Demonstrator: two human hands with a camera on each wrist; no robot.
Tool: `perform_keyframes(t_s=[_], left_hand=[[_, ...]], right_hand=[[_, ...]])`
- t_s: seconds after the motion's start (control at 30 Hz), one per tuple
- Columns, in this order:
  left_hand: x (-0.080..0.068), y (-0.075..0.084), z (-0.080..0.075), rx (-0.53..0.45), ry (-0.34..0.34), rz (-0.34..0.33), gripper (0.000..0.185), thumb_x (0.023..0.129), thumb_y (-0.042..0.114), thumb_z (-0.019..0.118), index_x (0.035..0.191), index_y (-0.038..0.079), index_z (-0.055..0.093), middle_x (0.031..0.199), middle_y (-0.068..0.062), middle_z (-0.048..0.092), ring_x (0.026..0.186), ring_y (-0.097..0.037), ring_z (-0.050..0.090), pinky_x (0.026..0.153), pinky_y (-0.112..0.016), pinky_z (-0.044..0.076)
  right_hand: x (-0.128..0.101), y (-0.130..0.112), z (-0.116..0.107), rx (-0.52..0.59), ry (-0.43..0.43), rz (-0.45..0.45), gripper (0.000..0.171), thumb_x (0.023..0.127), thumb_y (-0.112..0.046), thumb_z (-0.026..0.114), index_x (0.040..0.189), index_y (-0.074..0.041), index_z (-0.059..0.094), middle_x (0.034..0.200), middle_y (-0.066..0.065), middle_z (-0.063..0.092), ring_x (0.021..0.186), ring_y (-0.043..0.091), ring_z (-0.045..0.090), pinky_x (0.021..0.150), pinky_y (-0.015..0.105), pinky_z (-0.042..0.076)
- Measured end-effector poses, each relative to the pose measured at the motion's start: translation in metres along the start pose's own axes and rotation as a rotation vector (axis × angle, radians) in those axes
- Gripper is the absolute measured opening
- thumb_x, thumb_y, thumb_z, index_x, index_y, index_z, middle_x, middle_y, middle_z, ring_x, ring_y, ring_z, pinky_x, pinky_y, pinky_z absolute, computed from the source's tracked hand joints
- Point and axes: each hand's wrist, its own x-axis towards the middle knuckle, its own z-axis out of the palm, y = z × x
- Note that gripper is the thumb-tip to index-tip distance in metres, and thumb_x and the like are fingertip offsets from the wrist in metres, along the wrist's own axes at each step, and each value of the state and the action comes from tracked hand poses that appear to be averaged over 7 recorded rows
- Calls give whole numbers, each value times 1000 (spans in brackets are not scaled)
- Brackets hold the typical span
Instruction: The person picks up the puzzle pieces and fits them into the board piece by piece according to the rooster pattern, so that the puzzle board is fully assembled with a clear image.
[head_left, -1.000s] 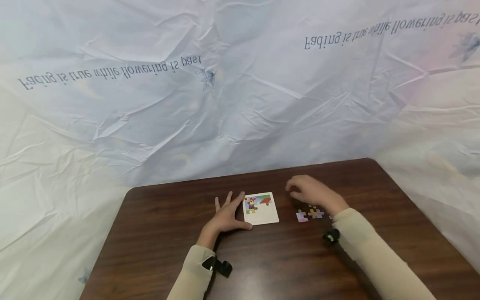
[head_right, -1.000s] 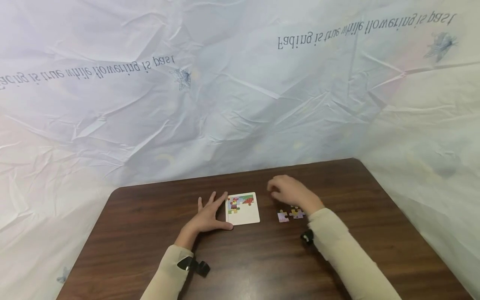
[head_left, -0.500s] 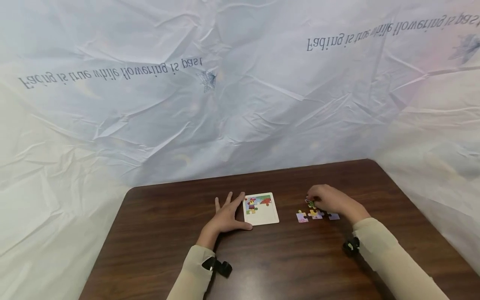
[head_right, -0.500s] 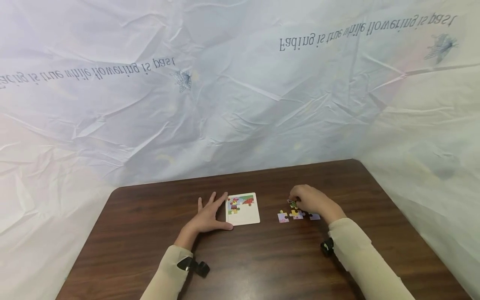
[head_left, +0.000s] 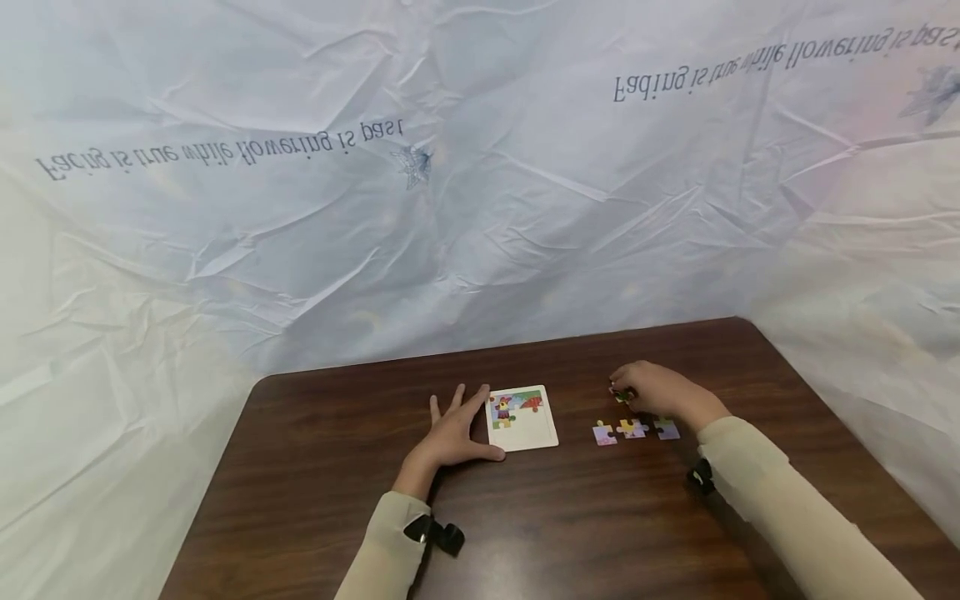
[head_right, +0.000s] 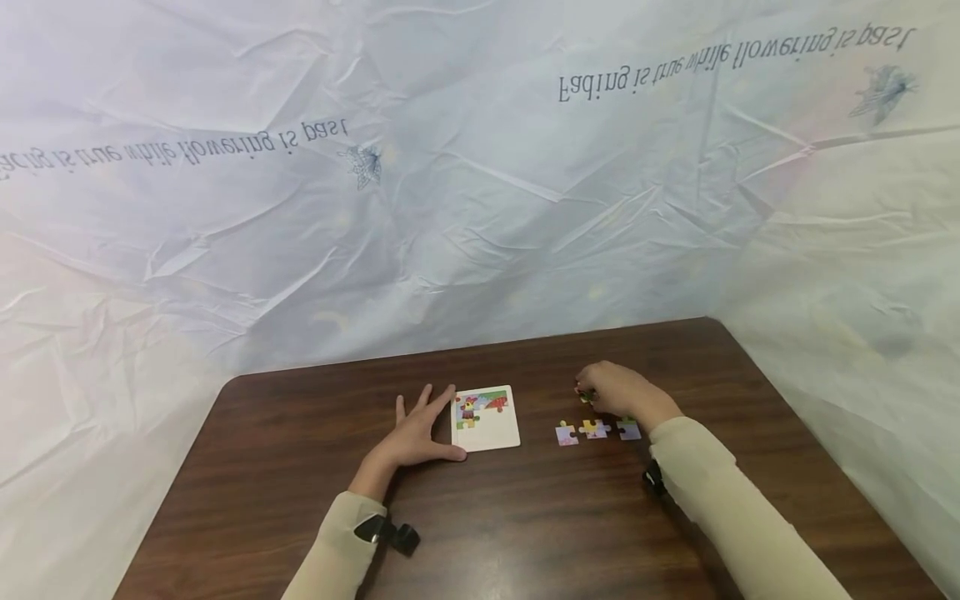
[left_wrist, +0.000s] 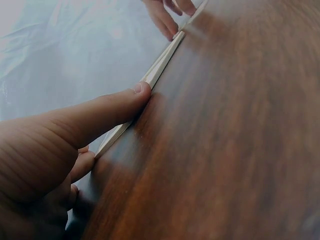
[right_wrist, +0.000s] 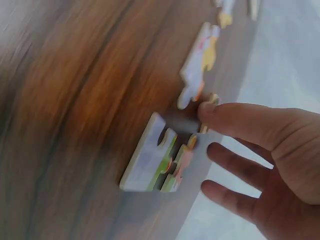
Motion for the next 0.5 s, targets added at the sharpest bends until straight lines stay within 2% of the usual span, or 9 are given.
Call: perform_keyframes(t_s=[0.1,0.23,0.43,0.5], left_hand=[[0,0,-2,-7,1,5,117,82,51,90,170,15,23,174,-7,24,163,-37,-2,118,-69,-23],[0,-1,-2,-7,-3,9,116,82,51,90,171,16,23,175,-5,23,163,-36,-2,118,-68,-24],[1,-2,-2,-17,-1,5,115,82,50,91,170,18,24,174,-4,24,163,-35,-3,118,-67,-25],[1,-3,-2,-18,-2,1,115,82,50,91,170,18,24,174,-4,24,163,-34,-3,118,-66,-25]], right_hand=[[2,-1,-2,-9,-1,-9,29,91,11,73,119,5,77,130,28,67,119,46,66,91,54,60],[1,-1,-4,-33,6,27,27,91,6,76,117,2,77,122,21,71,108,39,70,85,52,61],[3,3,-5,-3,-13,53,24,89,2,79,114,0,76,112,14,70,96,29,69,80,49,60],[5,4,-6,18,-25,55,21,90,1,80,110,-1,78,105,10,70,88,24,67,74,44,59]])
